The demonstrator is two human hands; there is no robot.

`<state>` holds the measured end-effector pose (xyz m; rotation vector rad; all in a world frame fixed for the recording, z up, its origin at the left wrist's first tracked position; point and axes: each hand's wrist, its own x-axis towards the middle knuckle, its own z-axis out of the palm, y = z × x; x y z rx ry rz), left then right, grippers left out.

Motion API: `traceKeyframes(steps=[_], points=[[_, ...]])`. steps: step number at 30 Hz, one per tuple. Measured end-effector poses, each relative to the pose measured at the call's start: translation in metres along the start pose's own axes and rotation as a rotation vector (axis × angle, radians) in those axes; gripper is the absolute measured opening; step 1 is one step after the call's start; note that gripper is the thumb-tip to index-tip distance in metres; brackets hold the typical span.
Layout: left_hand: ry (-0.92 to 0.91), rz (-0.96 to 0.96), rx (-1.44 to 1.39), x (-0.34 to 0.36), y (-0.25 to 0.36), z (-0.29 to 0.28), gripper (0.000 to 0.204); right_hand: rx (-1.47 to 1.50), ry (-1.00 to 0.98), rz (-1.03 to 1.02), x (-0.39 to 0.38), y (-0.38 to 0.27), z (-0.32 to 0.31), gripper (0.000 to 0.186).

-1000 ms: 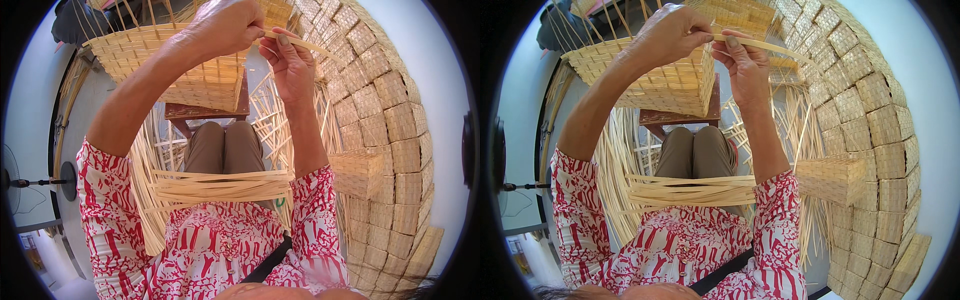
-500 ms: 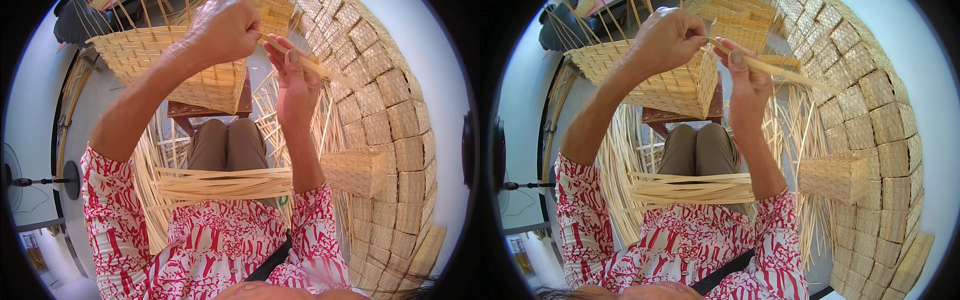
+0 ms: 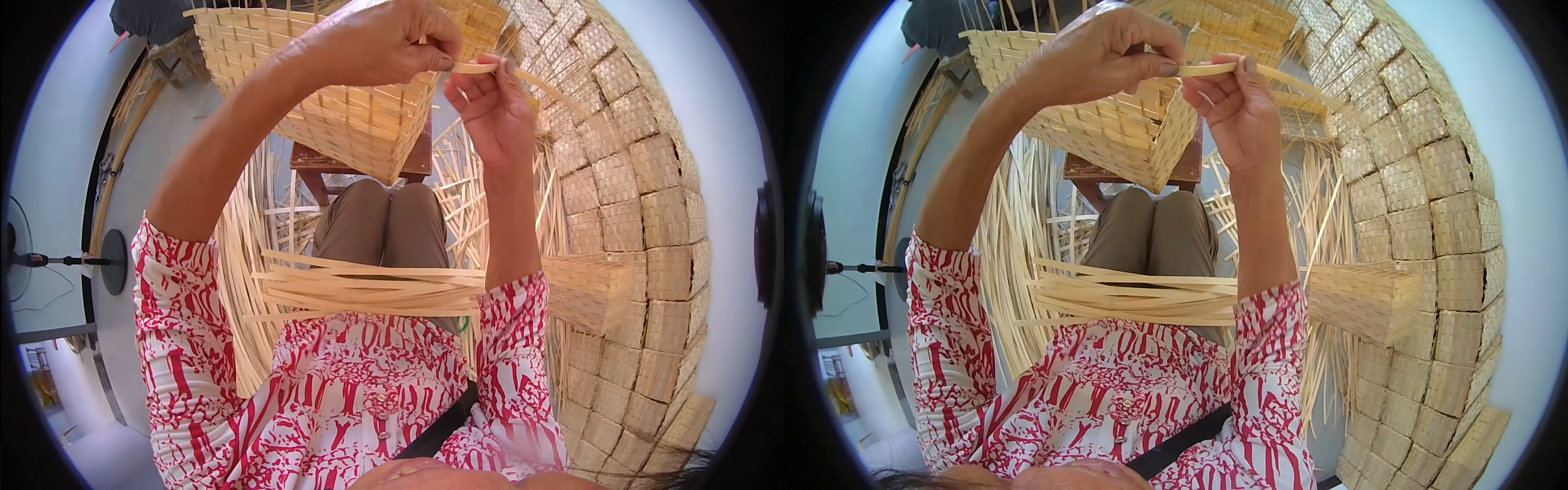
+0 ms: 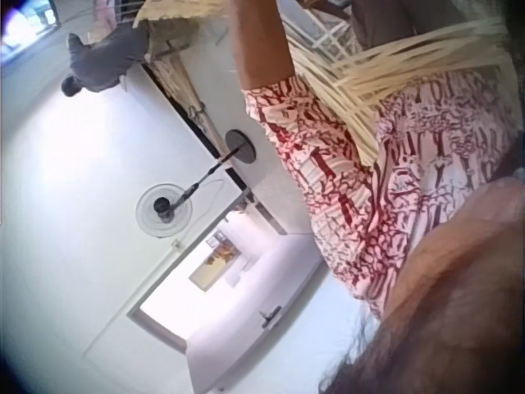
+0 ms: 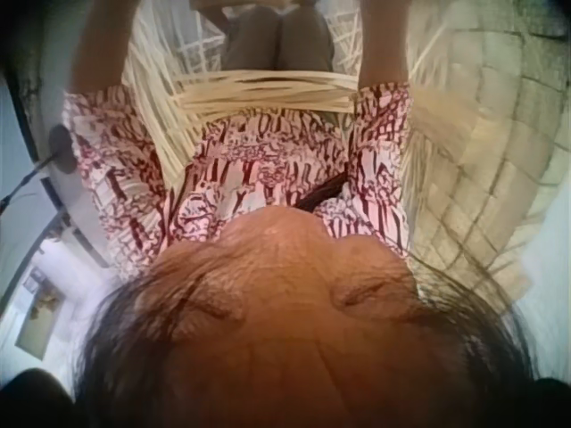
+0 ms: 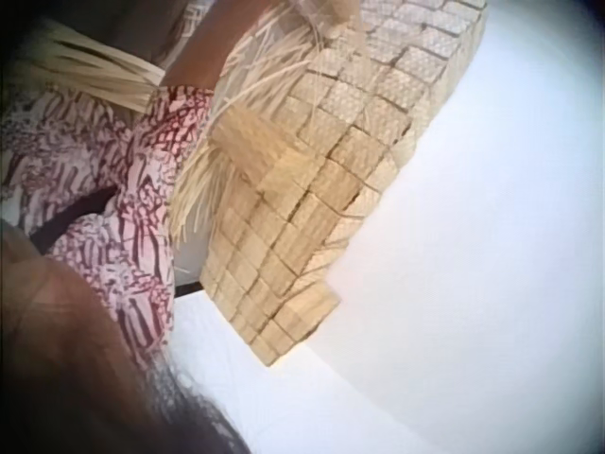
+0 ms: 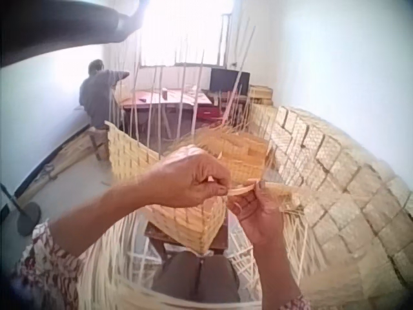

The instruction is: The person weaves a rectangular basket by hand, interlacing thin bamboo strips through a pre-formed frame. They repeatedly insert, pull, and adjust the strips to build up the basket walls.

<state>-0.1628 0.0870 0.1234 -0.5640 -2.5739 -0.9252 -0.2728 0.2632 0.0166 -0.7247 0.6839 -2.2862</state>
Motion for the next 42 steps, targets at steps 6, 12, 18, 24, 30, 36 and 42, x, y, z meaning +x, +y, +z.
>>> traceKeyframes(steps=[6,12,18,24,30,36,42], points=[[-0.131,-0.044,0.059,0.000,-0.004,-0.004,0.009,0.131,0.187,-0.077,0.024,0.028,0.006,0.029],[0.519,0.281,0.156,-0.032,0.016,0.012,0.007,-0.217,0.398,-0.503,-0.029,-0.024,0.014,0.032],[0.750,-0.155,-0.109,-0.093,-0.008,0.069,0.023,-0.262,0.468,-0.482,-0.077,-0.030,-0.002,0.047],[0.869,-0.258,-0.285,-0.082,-0.001,0.109,0.040,-0.525,0.142,-0.084,-0.046,0.018,0.030,0.067],[1.036,-0.255,-0.219,-0.059,0.005,0.119,0.047,-0.276,0.075,0.002,-0.018,0.028,0.071,0.054],[1.135,-0.210,-0.309,-0.055,0.005,0.127,0.042,-0.389,0.085,-0.044,-0.027,0.033,0.079,0.051],[1.136,-0.165,-0.294,-0.054,0.004,0.126,0.038,-0.366,0.089,-0.071,-0.028,0.034,0.080,0.049]])
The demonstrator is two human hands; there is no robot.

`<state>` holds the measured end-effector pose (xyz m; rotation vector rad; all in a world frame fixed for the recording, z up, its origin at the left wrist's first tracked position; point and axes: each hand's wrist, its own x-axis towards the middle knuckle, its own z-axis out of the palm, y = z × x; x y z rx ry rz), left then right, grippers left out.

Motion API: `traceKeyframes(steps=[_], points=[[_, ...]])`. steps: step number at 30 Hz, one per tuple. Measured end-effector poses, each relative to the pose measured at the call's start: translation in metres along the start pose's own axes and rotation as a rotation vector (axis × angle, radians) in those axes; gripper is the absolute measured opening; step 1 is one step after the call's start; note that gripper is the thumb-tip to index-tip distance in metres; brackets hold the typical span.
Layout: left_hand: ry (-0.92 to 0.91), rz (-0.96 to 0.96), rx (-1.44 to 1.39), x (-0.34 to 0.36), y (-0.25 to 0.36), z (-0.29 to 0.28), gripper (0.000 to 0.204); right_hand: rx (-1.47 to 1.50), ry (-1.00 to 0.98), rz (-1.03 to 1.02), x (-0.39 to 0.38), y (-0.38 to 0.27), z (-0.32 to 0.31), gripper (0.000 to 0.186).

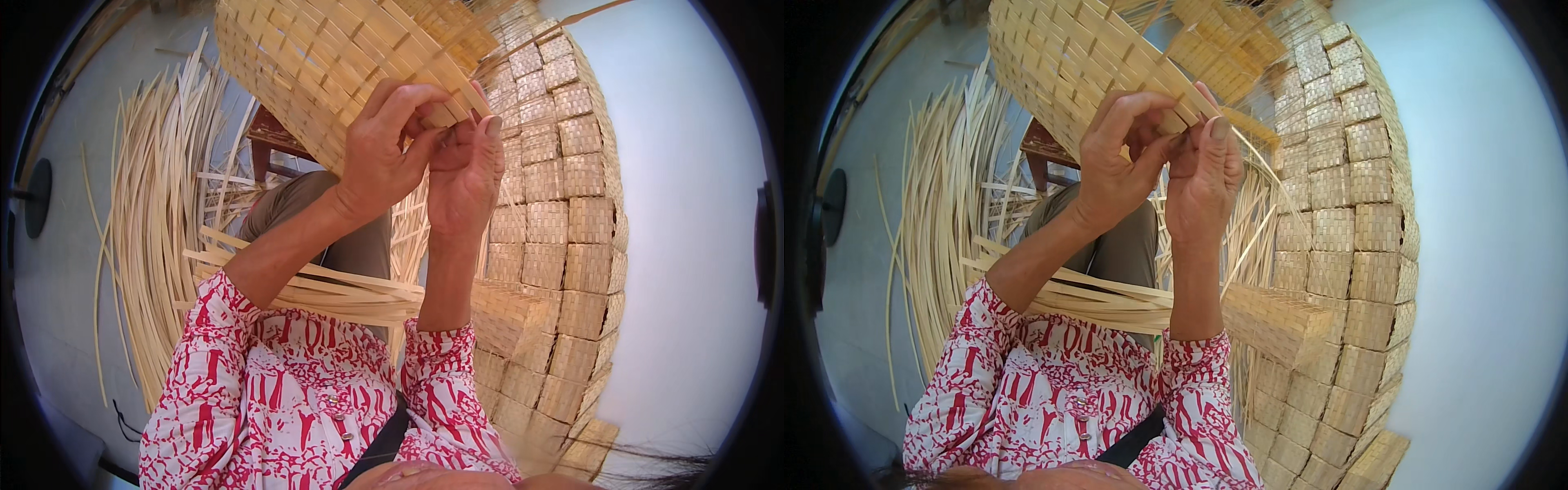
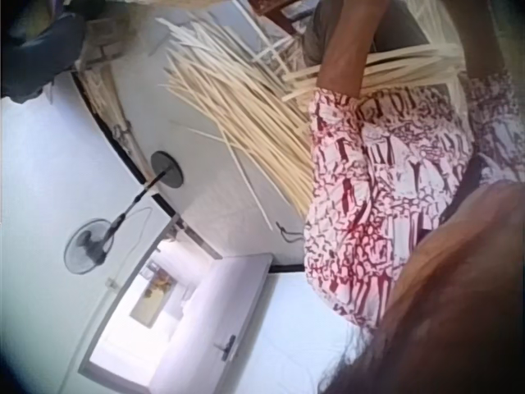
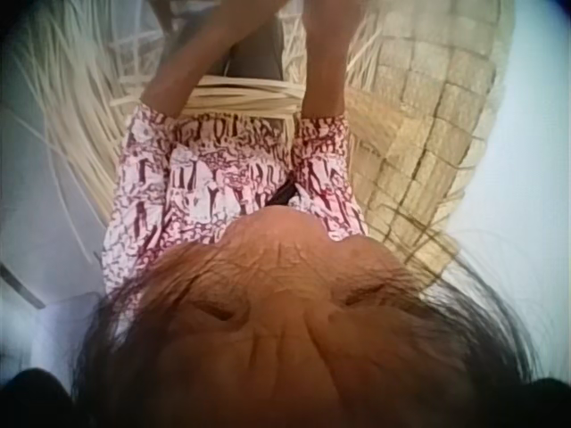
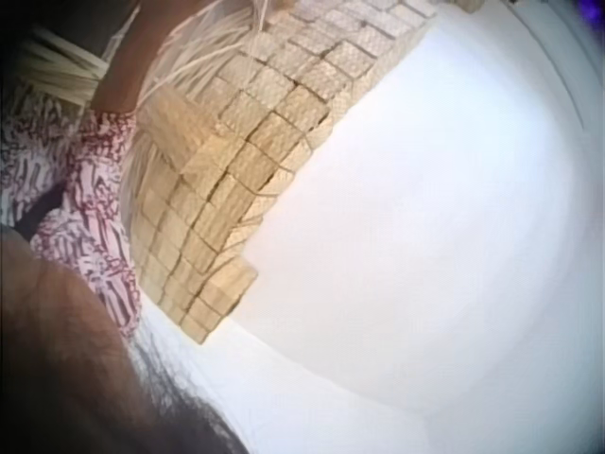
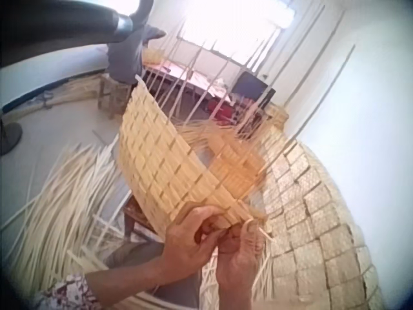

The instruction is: The person weaves a rectangular basket by hand, interlacing thin bamboo strips through a pre-formed frame. They repeatedly insert, pull, and adjust the strips to build up the basket walls.

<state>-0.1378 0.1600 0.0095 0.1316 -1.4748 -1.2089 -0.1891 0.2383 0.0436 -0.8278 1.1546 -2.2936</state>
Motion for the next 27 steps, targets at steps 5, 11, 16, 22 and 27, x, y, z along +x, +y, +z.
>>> traceKeyframes(steps=[5,11,16,22,27], points=[[-0.027,-0.046,-0.021,0.004,0.005,-0.002,0.038,-0.067,0.020,-0.012,0.001,-0.002,0.002,0.050],[-0.020,-0.020,-0.004,0.007,-0.002,0.000,0.033,-0.080,0.104,-0.027,0.003,-0.001,0.009,0.046],[-0.031,-0.040,-0.014,0.006,-0.003,0.000,0.038,-0.125,0.106,-0.035,0.003,-0.001,0.008,0.045],[-0.027,-0.143,-0.059,-0.004,-0.001,-0.011,0.049,-0.094,0.055,0.005,0.013,-0.006,0.006,0.048],[-0.182,-0.187,0.230,-0.049,-0.040,-0.063,0.044,-0.139,0.071,0.002,0.019,-0.010,-0.011,0.051]])
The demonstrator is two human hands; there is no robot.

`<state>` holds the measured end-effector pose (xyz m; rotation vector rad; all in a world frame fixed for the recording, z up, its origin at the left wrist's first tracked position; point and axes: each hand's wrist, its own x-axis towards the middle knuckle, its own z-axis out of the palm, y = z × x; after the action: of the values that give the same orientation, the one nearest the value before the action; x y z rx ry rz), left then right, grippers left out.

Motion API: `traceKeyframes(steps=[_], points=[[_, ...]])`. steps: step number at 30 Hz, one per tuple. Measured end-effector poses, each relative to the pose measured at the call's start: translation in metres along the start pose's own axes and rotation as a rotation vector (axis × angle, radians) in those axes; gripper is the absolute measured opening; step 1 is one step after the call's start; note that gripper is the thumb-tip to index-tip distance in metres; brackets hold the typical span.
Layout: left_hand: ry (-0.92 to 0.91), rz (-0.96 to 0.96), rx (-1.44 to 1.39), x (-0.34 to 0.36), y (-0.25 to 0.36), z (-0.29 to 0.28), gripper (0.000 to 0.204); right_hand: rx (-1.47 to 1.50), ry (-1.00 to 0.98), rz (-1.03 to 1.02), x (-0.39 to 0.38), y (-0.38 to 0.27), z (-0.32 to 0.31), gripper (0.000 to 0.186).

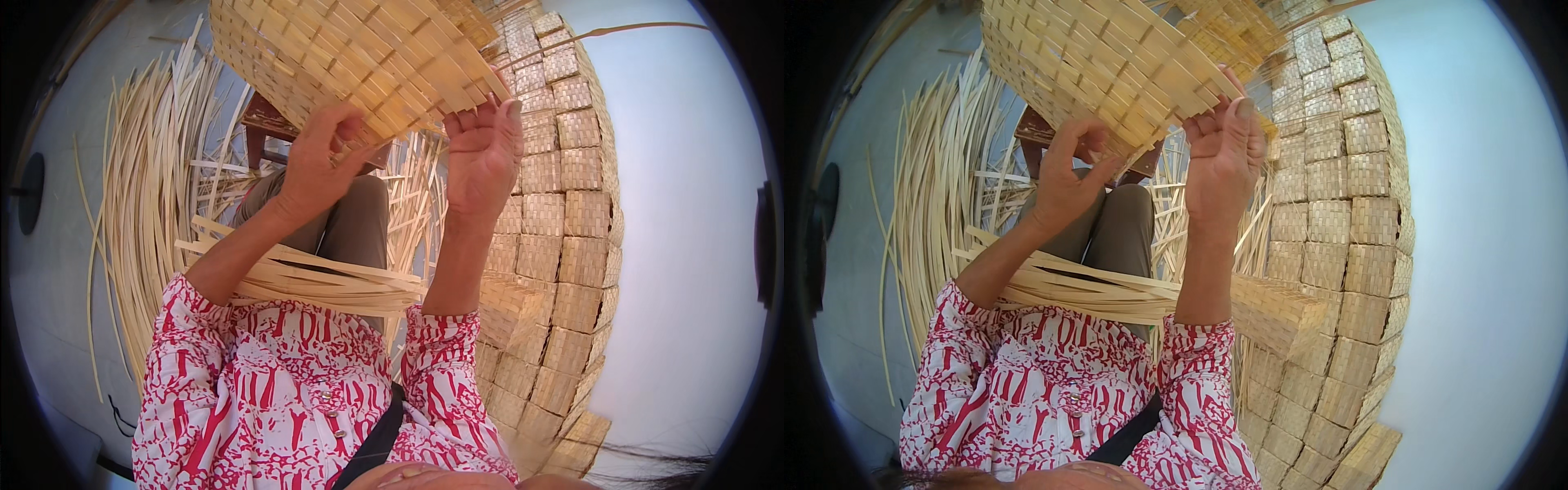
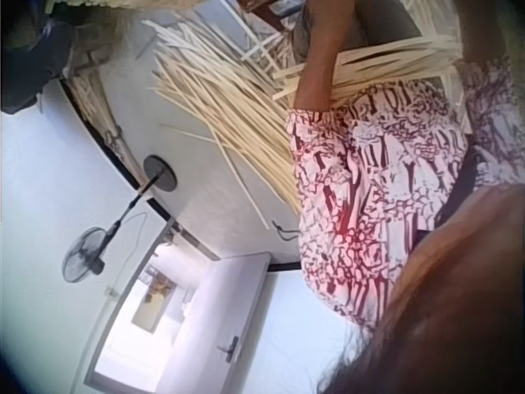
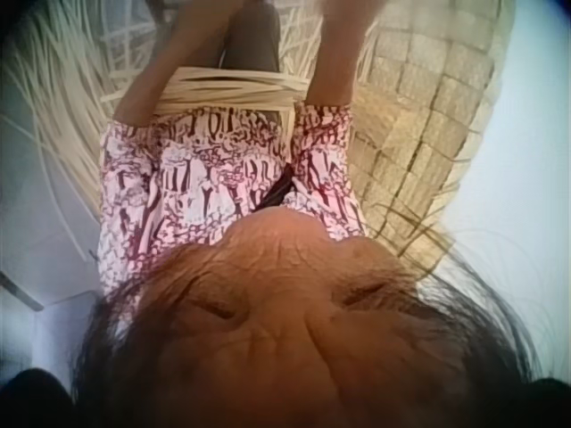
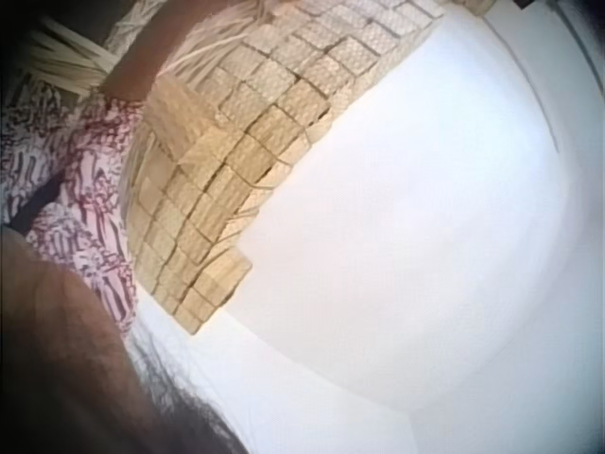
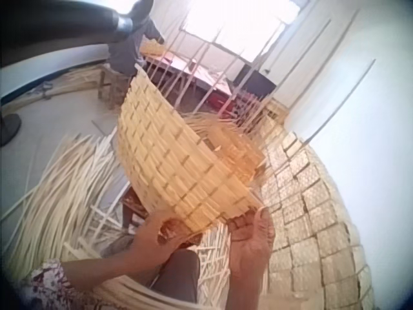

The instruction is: The person weaves a rectangular basket by hand, interlacing thin bamboo strips through a pre-formed frame. They repeatedly insert, pull, and adjust the strips to build up the basket walls.

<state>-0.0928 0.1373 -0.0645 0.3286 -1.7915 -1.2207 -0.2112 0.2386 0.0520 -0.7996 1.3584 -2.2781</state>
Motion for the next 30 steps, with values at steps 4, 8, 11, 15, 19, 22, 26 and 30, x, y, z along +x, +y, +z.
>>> traceKeyframes(steps=[4,8,11,15,19,22,26,30], points=[[-0.051,0.015,0.114,-0.008,-0.040,-0.022,0.040,0.053,-0.177,-0.097,-0.002,0.020,-0.031,0.050],[-0.102,-0.005,0.173,-0.002,-0.064,-0.031,0.036,-0.048,-0.236,0.077,-0.012,0.055,-0.082,0.043],[-0.130,-0.007,0.196,0.007,-0.069,-0.040,0.034,-0.289,-0.275,0.155,-0.017,0.065,-0.078,0.040],[-0.128,-0.017,0.167,0.024,-0.074,-0.039,0.031,-0.580,-0.330,0.049,-0.018,0.058,-0.057,0.023],[-0.125,-0.021,0.137,0.041,-0.083,-0.036,0.029,-0.751,-0.461,-0.143,-0.013,0.054,-0.024,0.028],[-0.066,-0.033,0.022,0.060,-0.083,-0.044,0.030,-0.786,-0.534,-0.264,-0.006,0.061,0.010,0.040],[-0.085,-0.157,-0.144,0.061,-0.089,-0.078,0.031,-0.754,-0.717,-0.333,0.000,0.086,0.051,0.052],[-0.211,-0.260,-0.269,0.056,-0.119,-0.113,0.029,-0.802,-0.827,-0.377,-0.008,0.107,0.086,0.055]])
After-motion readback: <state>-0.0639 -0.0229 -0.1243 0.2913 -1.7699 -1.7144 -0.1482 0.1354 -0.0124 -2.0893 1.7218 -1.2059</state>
